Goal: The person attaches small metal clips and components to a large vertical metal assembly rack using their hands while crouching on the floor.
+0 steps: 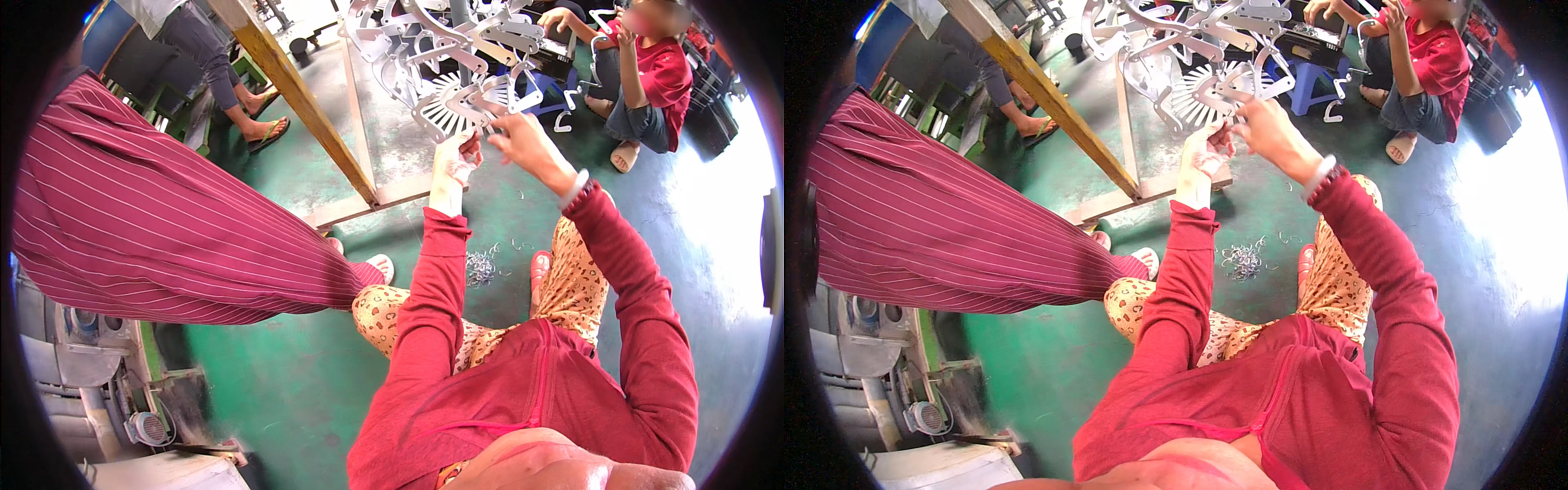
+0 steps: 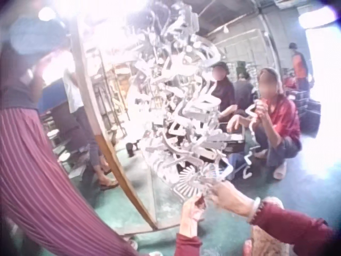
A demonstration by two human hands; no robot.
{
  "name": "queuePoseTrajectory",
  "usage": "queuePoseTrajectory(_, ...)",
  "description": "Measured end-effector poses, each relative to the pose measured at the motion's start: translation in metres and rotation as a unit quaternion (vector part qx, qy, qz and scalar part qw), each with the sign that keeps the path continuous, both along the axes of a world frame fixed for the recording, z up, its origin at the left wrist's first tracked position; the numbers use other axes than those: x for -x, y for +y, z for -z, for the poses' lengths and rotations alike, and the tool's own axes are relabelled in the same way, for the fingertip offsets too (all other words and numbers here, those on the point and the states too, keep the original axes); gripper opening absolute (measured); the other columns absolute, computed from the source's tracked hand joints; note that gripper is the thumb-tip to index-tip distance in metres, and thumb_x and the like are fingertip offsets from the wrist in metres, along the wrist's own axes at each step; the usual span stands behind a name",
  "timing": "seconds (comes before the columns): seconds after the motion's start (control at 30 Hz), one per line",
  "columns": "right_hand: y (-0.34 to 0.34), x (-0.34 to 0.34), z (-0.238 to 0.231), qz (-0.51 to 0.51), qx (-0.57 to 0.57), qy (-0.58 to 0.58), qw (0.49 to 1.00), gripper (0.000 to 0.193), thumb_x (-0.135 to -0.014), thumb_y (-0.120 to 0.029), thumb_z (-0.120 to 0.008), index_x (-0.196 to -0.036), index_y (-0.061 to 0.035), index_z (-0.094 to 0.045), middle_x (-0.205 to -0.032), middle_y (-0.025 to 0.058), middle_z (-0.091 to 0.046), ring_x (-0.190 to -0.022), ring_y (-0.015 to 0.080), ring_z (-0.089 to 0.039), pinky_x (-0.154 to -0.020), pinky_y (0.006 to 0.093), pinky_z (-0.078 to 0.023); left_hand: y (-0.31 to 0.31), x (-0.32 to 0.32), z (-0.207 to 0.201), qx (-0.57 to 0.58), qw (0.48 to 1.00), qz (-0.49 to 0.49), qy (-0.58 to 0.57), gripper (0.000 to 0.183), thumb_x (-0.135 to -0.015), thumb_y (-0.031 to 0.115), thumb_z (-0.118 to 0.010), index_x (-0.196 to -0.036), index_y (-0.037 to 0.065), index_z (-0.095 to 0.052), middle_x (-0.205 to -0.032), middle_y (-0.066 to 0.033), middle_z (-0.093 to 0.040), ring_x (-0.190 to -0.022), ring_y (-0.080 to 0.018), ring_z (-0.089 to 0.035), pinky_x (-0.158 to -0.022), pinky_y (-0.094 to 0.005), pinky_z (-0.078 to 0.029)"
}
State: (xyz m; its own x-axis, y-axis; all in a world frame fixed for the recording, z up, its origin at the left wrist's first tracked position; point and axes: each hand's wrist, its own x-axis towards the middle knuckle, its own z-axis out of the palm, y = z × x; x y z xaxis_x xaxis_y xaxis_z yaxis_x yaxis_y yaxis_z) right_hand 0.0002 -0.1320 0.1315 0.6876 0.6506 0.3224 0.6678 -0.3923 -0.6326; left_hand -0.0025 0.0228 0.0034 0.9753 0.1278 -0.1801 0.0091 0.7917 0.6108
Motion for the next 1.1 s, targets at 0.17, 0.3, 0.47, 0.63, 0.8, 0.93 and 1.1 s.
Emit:
queuePoseTrajectory(0.17,-0.029,0.01,0.013,-0.007,-0.026,0.161,0.987,0.033,-0.082,-0.006,-0.058,-0.113,0.0046,-0.056,-0.07,0.0142,-0.062,-0.047,0.0132,-0.059,-0.044,0.0264,-0.047,0.001,0.003,-0.004,0.005,0.999,-0.02,0.033,0.017,-0.079,0.019,-0.063,-0.092,0.008,-0.064,-0.081,-0.001,-0.063,-0.073,-0.0132,-0.056,-0.066,-0.034,-0.043)
queuePoseTrajectory(0.3,-0.025,0.018,0.006,-0.005,-0.17,0.27,0.948,0.038,-0.086,-0.008,-0.057,-0.123,-0.0033,-0.051,-0.06,0.0079,-0.058,-0.042,0.0075,-0.05,-0.038,0.0244,-0.042,0.003,0.001,-0.007,-0.02,0.998,-0.029,0.053,0.012,-0.081,0.021,-0.062,-0.087,0.011,-0.063,-0.076,0.0006,-0.062,-0.07,-0.0117,-0.056,-0.065,-0.0339,-0.043)
queuePoseTrajectory(0.47,0.011,0.012,0.016,0.033,-0.245,0.003,0.969,0.044,-0.085,-0.011,-0.059,-0.127,-0.0064,-0.047,-0.053,0.0091,-0.054,-0.042,0.0115,-0.048,-0.045,0.0282,-0.04,0.013,-0.008,0.01,-0.013,0.998,-0.051,0.023,0.014,-0.084,0.022,-0.058,-0.088,0.01,-0.061,-0.078,-0.0015,-0.063,-0.07,-0.0146,-0.058,-0.064,-0.0345,-0.046)
queuePoseTrajectory(0.63,0.045,0.005,0.015,0.074,-0.242,-0.009,0.967,0.045,-0.085,-0.016,-0.058,-0.126,-0.004,-0.046,-0.059,0.0177,-0.056,-0.049,0.0293,-0.056,-0.049,0.0343,-0.042,0.03,-0.004,0.035,-0.044,0.996,-0.073,-0.026,0.017,-0.086,0.023,-0.054,-0.094,0.009,-0.061,-0.086,-0.0041,-0.064,-0.077,-0.017,-0.061,-0.067,-0.0352,-0.048)
queuePoseTrajectory(0.8,0.049,-0.015,0.02,0.091,-0.234,0.001,0.968,0.043,-0.085,-0.019,-0.058,-0.124,-0.0032,-0.048,-0.055,0.0147,-0.056,-0.05,0.0267,-0.058,-0.052,0.0353,-0.043,0.024,-0.005,0.026,-0.077,0.993,-0.085,0.016,0.015,-0.085,0.027,-0.054,-0.09,0.013,-0.061,-0.081,0.0002,-0.062,-0.073,-0.0137,-0.057,-0.063,-0.0331,-0.043)
queuePoseTrajectory(0.93,0.058,-0.016,0.023,0.081,-0.239,0.028,0.967,0.042,-0.085,-0.019,-0.057,-0.123,-0.004,-0.049,-0.054,0.0124,-0.056,-0.048,0.0223,-0.058,-0.05,0.0336,-0.043,0.029,0.006,0.015,-0.068,0.993,-0.089,0.042,0.017,-0.085,0.028,-0.055,-0.089,0.013,-0.061,-0.079,0.0008,-0.061,-0.073,-0.0133,-0.056,-0.063,-0.0322,-0.042)
queuePoseTrajectory(1.1,0.041,-0.007,0.019,0.057,-0.262,0.038,0.963,0.042,-0.084,-0.011,-0.058,-0.123,-0.004,-0.048,-0.055,0.0145,-0.055,-0.047,0.0216,-0.056,-0.049,0.0338,-0.043,0.027,0.0,-0.007,-0.118,0.993,-0.02,0.004,0.018,-0.084,0.026,-0.057,-0.09,0.01,-0.061,-0.077,-0.0004,-0.061,-0.07,-0.0143,-0.056,-0.061,-0.0319,-0.044)
